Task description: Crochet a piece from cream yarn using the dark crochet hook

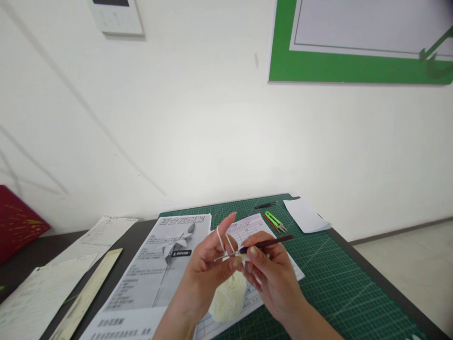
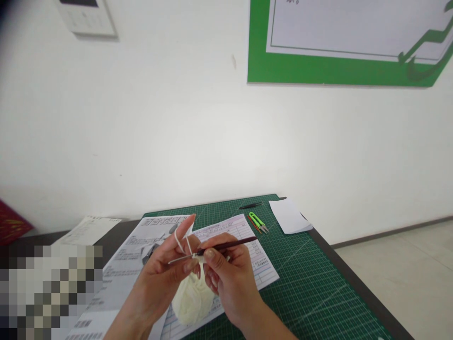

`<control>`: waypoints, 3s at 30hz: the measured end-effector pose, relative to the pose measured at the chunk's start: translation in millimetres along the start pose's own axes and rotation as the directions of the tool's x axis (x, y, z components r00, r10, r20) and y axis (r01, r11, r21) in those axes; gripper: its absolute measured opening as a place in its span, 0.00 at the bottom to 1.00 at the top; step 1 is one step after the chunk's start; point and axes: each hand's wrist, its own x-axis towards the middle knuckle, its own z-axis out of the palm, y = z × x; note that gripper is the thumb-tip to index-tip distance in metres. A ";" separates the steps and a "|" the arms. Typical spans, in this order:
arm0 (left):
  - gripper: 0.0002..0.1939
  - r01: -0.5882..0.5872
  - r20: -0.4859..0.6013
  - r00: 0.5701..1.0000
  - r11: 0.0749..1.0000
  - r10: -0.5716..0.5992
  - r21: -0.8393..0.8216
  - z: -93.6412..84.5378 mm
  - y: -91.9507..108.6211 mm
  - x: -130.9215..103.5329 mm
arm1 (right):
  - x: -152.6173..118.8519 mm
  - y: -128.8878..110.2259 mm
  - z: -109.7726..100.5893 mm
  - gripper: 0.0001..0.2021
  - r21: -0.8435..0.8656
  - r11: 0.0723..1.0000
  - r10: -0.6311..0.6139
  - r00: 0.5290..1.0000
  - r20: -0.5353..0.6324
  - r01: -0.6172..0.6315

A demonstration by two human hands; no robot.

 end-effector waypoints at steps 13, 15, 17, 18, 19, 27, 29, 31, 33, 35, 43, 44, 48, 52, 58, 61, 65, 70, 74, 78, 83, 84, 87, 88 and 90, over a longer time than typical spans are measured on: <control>0.27 0.036 0.041 0.999 0.983 -0.029 -0.180 -9.4 -10.2 6.4 | 0.8 1.5 -2.8 0.06 -0.105 0.994 0.028 0.997 0.071 -0.021; 0.27 0.040 0.007 0.999 0.984 -0.039 -0.171 -11.0 -9.9 7.2 | 1.4 4.1 -4.2 0.07 -0.137 0.990 0.033 0.997 0.068 -0.024; 0.28 0.050 -0.001 0.999 0.982 -0.051 -0.184 -11.9 -8.7 7.1 | 1.7 5.6 -5.3 0.13 -0.154 0.987 0.048 0.997 0.063 -0.038; 0.29 0.054 -0.001 0.998 0.977 -0.056 -0.204 -12.0 -7.7 6.7 | 1.7 6.1 -5.6 0.18 -0.157 0.986 0.062 0.996 0.065 -0.051; 0.29 0.055 0.000 0.998 0.971 -0.056 -0.232 -11.7 -6.5 6.2 | 1.8 6.4 -6.0 0.22 -0.158 0.985 0.077 0.994 0.073 -0.065; 0.28 0.081 -0.034 0.994 0.916 -0.102 -0.392 -7.2 2.1 3.0 | 1.9 7.9 -7.5 0.16 -0.188 0.976 0.150 0.962 0.229 -0.108; 0.27 0.081 0.003 0.996 0.912 -0.087 -0.403 -7.5 1.4 3.5 | 1.3 5.7 -6.0 0.19 -0.234 0.964 0.177 0.959 0.223 -0.123; 0.28 0.080 0.042 0.997 0.910 -0.069 -0.407 -8.5 0.2 3.8 | 0.3 3.5 -4.3 0.20 -0.264 0.955 0.193 0.957 0.218 -0.133; 0.29 0.087 0.079 0.995 0.912 -0.060 -0.402 -9.8 -0.5 3.3 | -1.2 2.2 -3.2 0.20 -0.279 0.951 0.197 0.958 0.210 -0.135; 0.32 0.096 0.107 0.992 0.924 -0.060 -0.371 -10.9 0.1 1.8 | -2.9 1.1 -2.8 0.19 -0.310 0.945 0.175 0.963 0.205 -0.106; 0.32 0.072 0.183 0.983 0.963 -0.025 -0.258 -14.0 4.8 -4.8 | -5.4 -12.0 -2.7 0.15 -0.302 0.931 -0.102 0.941 0.324 0.205; 0.32 0.072 0.202 0.979 0.964 -0.020 -0.256 -14.6 4.4 -4.6 | -5.2 -13.2 -2.8 0.12 -0.260 0.946 -0.104 0.943 0.315 0.191; 0.31 0.083 0.250 0.968 0.969 -0.022 -0.234 -15.0 3.4 -4.3 | -4.5 -12.9 -3.0 0.04 -0.107 0.987 -0.090 0.969 0.230 0.117; 0.29 0.093 0.257 0.966 0.967 -0.029 -0.238 -13.0 4.6 -5.8 | -6.6 -8.6 -0.6 0.03 0.014 0.999 -0.045 0.989 0.143 0.044; 0.28 0.065 0.293 0.956 0.967 0.010 -0.245 -12.6 4.7 -6.3 | -10.2 -8.5 4.9 0.03 0.070 0.996 -0.061 0.994 0.093 0.055; 0.29 0.055 0.314 0.949 0.969 0.025 -0.243 -14.4 3.7 -6.4 | -10.3 -10.6 6.0 0.03 0.077 0.996 -0.060 0.994 0.087 0.053; 0.27 0.054 0.339 0.940 0.965 0.037 -0.256 -17.1 1.4 -7.2 | -10.3 -13.4 5.8 0.03 0.076 0.995 -0.063 0.994 0.085 0.057; 0.27 0.046 0.373 0.927 0.973 0.044 -0.228 -19.4 2.2 -6.9 | -10.2 -14.9 5.7 0.03 0.078 0.996 -0.057 0.994 0.089 0.050; 0.28 -0.016 0.412 0.906 0.981 0.096 -0.193 -21.0 5.4 -6.1 | -8.1 -14.1 5.7 0.03 0.090 0.995 -0.040 0.996 0.075 0.033; 0.29 -0.055 0.371 0.923 0.990 0.100 -0.132 -19.6 9.1 -6.8 | -6.9 -13.0 4.6 0.04 0.069 0.997 -0.021 0.999 0.048 0.018; 0.28 -0.098 0.295 0.949 0.994 0.111 -0.057 -16.4 13.8 -9.5 | -8.5 -13.4 1.4 0.04 0.011 0.998 -0.061 0.998 0.033 0.061; 0.29 -0.100 0.279 0.954 0.994 0.107 -0.040 -16.2 14.8 -10.0 | -9.3 -13.4 0.5 0.03 -0.013 0.997 -0.081 0.996 0.039 0.081; 0.29 -0.096 0.218 0.972 0.995 0.089 0.024 -16.4 17.6 -10.8 | -12.5 -13.0 -1.5 0.03 -0.117 0.975 -0.182 0.981 0.073 0.190; 0.30 -0.092 0.193 0.978 0.995 0.082 0.043 -16.7 18.3 -10.8 | -13.7 -12.8 -1.7 0.05 -0.168 0.954 -0.237 0.967 0.093 0.249; 0.30 -0.085 0.150 0.986 0.993 0.073 0.077 -16.8 19.3 -10.1 | -16.4 -12.7 -1.3 0.09 -0.290 0.873 -0.369 0.920 0.135 0.393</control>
